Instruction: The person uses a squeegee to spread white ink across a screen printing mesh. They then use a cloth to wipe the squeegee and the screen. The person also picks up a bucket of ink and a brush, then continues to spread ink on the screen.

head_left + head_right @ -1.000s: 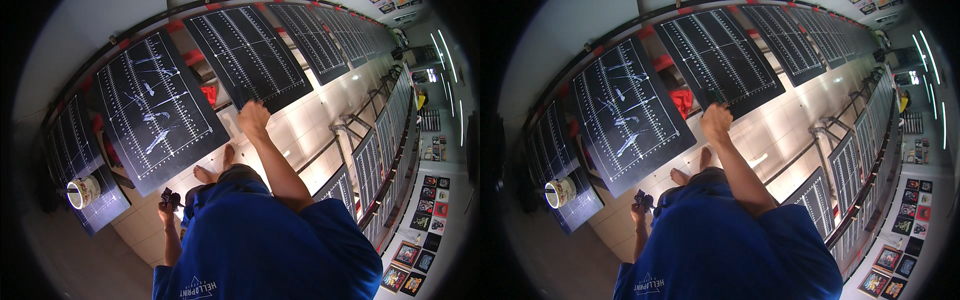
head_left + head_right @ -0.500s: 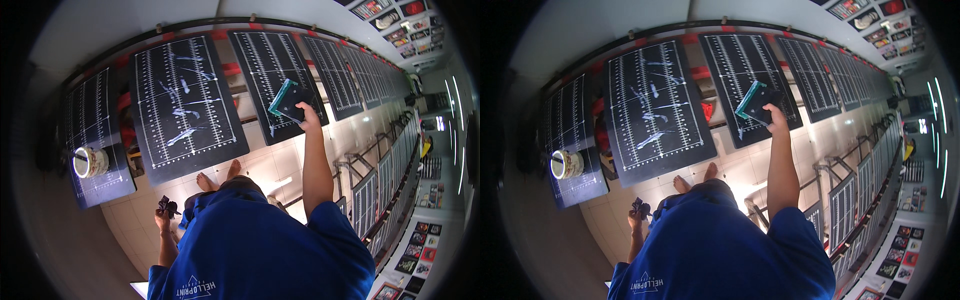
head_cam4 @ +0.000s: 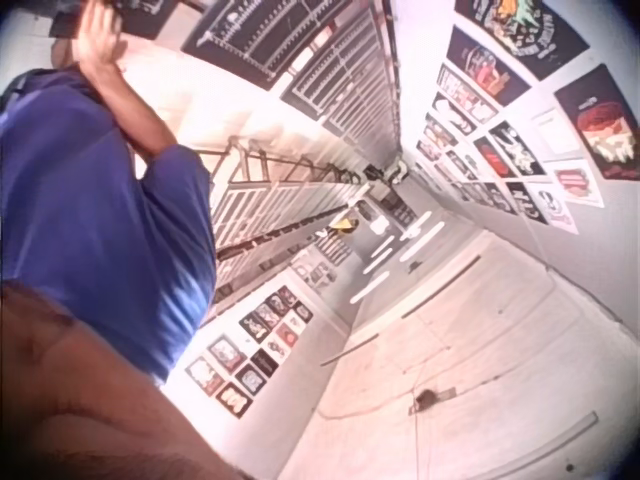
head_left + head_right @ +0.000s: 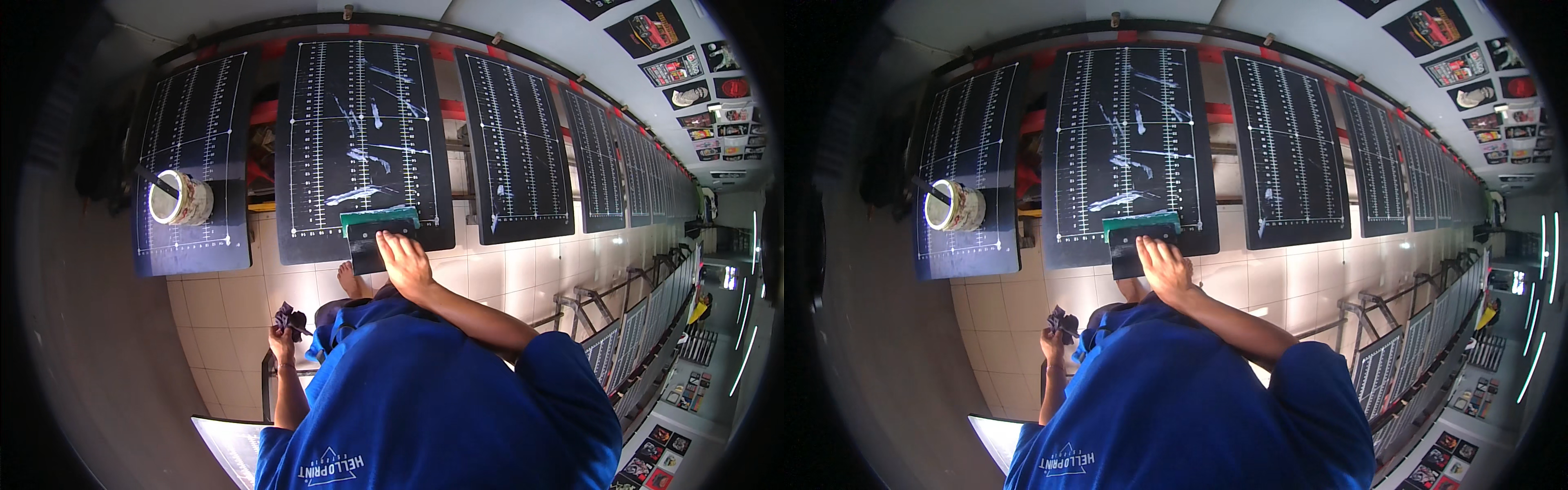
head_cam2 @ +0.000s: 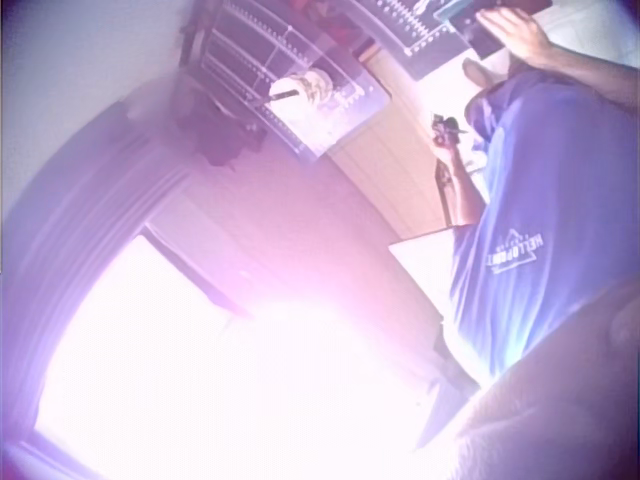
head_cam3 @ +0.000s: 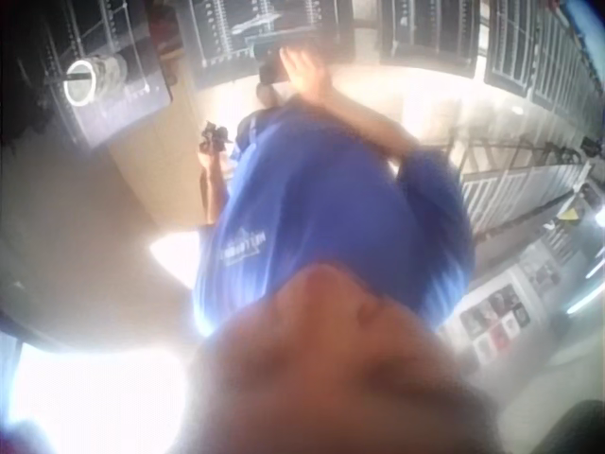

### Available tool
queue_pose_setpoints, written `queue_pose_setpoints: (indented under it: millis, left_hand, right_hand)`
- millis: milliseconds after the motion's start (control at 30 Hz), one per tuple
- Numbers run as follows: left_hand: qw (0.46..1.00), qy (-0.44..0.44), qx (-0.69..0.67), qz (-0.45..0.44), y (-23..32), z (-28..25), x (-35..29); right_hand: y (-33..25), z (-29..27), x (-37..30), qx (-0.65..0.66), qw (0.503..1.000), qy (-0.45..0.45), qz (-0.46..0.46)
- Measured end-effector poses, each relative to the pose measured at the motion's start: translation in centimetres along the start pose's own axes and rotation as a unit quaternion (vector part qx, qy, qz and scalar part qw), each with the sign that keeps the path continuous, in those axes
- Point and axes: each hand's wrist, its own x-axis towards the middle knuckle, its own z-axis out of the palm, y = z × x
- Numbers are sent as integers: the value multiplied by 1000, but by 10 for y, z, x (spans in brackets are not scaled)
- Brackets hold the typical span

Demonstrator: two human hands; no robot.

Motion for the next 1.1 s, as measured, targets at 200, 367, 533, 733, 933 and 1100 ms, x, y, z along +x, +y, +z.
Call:
queue_pose_setpoints:
  millis: [200, 367, 533, 733, 933, 1100]
  left_hand:
    - [987, 40, 155, 5, -8, -7, 2]
    - [991, 34, 133, 9, -5, 6, 26]
    - [988, 31, 133, 74, 25, 29, 14]
    - [980, -116, 63, 150, 92, 32, -45]
    - [928, -42, 248, 275, 318, 100, -219]
    - [811, -48, 205, 547, 436, 284, -355]
  right_hand:
    - [39, -58, 55, 233, 962, -87, 111]
    - [44, -28, 0, 177, 982, -65, -5]
    - [143, -75, 16, 211, 962, -58, 165]
    - [322, -62, 15, 102, 952, -108, 268]
    - [434, -17, 69, 110, 972, -102, 180]
    - [483, 32, 100, 62, 992, -87, 62]
